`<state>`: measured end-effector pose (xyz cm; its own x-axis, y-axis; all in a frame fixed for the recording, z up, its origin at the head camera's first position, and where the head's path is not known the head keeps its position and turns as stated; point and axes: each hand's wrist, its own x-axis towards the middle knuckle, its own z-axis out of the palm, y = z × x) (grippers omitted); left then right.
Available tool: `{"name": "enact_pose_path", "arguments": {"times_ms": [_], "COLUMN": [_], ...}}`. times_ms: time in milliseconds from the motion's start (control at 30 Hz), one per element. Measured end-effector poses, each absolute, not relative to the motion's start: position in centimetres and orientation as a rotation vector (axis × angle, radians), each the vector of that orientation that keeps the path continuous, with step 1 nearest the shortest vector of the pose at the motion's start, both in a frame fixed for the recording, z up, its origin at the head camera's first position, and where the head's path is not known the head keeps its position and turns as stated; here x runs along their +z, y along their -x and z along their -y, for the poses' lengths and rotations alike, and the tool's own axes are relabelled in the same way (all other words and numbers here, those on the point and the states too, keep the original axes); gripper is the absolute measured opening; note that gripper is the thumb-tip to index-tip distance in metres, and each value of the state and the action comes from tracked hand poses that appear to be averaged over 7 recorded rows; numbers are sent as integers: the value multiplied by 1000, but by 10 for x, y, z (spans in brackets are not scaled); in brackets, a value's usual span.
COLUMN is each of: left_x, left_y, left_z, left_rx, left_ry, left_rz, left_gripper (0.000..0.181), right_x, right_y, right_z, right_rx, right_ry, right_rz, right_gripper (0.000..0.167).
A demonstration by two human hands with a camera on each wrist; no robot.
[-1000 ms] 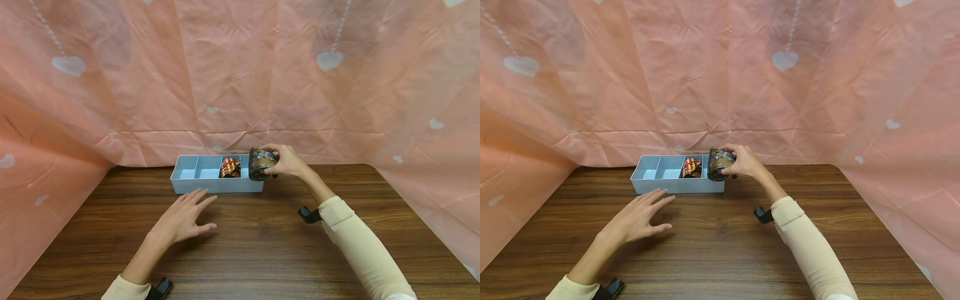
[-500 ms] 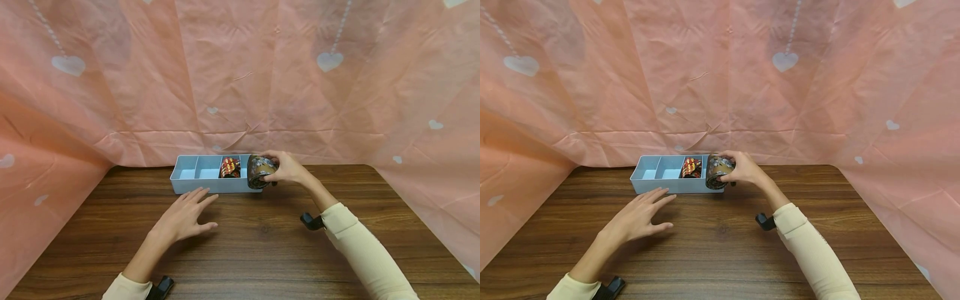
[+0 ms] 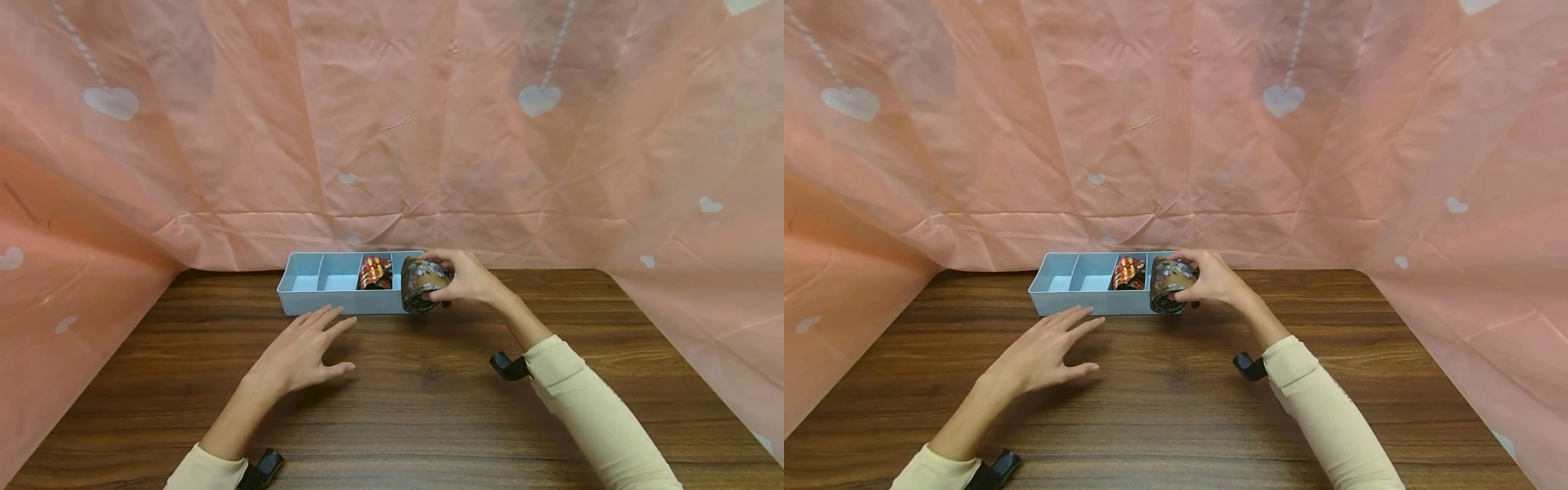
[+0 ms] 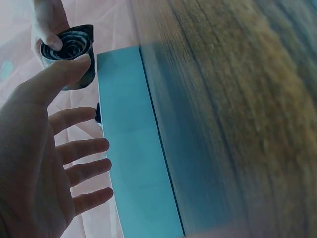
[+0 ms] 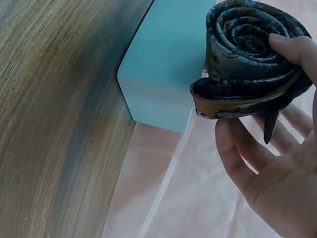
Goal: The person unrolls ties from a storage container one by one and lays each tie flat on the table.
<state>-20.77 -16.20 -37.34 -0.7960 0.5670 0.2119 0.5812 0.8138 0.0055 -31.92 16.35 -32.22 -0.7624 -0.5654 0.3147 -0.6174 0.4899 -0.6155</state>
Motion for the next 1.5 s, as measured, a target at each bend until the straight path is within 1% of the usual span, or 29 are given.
{"name": "enact_pose_path", "arguments": {"times_ms": [800, 1500], "left_x": [-379, -377], "left_y": [214, 217], "left_z": [160, 155], "left_rx": [-126, -125], "left_ry": [916, 927], "left_rz": [2800, 2821], "left_gripper": [76, 76], "right_x": [-326, -342], "right_y": [306, 300], "right_z": [-161, -157], "right_rx": [1072, 1029], "right_ry": [-1111, -1143], "right_rz": [2653, 2782], "right_gripper": [64, 65]}}
